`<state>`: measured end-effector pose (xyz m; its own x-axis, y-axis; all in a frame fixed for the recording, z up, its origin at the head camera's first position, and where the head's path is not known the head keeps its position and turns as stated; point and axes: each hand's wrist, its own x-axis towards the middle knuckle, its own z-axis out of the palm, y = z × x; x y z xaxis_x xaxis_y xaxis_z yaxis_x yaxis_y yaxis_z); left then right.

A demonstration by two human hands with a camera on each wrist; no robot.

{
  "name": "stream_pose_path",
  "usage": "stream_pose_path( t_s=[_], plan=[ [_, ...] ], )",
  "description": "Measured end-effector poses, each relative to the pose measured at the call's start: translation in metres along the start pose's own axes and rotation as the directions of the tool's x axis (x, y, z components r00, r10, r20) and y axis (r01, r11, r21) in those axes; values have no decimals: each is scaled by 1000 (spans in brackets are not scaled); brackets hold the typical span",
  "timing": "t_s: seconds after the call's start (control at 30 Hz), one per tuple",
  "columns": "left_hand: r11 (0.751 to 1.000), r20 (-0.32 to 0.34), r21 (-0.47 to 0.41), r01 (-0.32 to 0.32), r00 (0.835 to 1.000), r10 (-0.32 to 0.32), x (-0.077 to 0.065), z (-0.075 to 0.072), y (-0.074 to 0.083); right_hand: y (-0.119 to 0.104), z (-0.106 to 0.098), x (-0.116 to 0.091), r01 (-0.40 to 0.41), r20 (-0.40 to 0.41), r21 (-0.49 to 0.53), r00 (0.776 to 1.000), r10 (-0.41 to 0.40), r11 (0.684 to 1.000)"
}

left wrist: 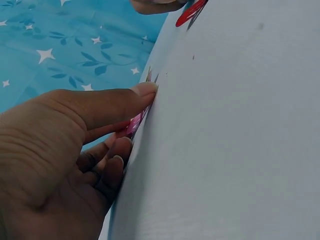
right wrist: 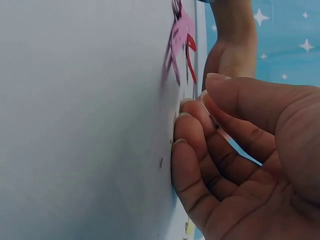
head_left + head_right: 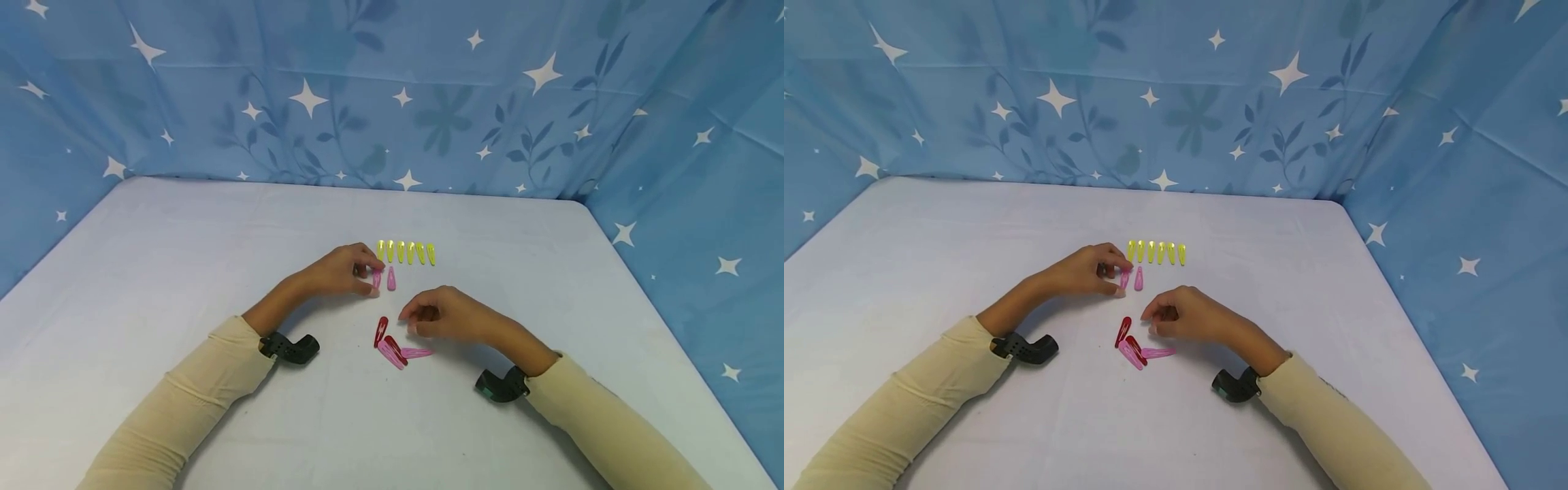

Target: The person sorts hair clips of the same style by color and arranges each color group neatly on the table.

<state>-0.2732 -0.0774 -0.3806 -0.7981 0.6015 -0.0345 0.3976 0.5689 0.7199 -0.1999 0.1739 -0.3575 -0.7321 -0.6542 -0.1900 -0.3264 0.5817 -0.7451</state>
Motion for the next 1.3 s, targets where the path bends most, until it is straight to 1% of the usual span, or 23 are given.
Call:
stream_pose_path(
  t_s=[0.17,0.43,0.57,0.67,0.9,1.13,1.3],
  plan=[
    [1000,-16,-2,19,1000,-19,-1,1,2,-4,4,-7,18,14,-6,1000,-18,1000],
    [999,-32,-28,19,999,-20,1,6,-2,-4,8,-15,45,16,-23,999,-45,999],
    [1000,-41,-27,16,999,-17,2,7,-3,-4,12,-15,48,3,-37,999,-48,998],
    [1000,-44,-25,11,999,-12,0,5,-2,-5,14,-13,46,-2,-70,999,-46,996],
    [999,-50,-39,10,999,-11,-2,4,-2,-7,16,-12,66,25,-123,998,-64,990],
    [999,-43,-40,4,999,-6,-2,4,-3,-5,15,-13,104,31,-130,994,-101,986],
    [999,-44,-43,10,999,-12,-2,4,-4,-6,14,-13,95,23,-120,995,-93,988]
  ],
)
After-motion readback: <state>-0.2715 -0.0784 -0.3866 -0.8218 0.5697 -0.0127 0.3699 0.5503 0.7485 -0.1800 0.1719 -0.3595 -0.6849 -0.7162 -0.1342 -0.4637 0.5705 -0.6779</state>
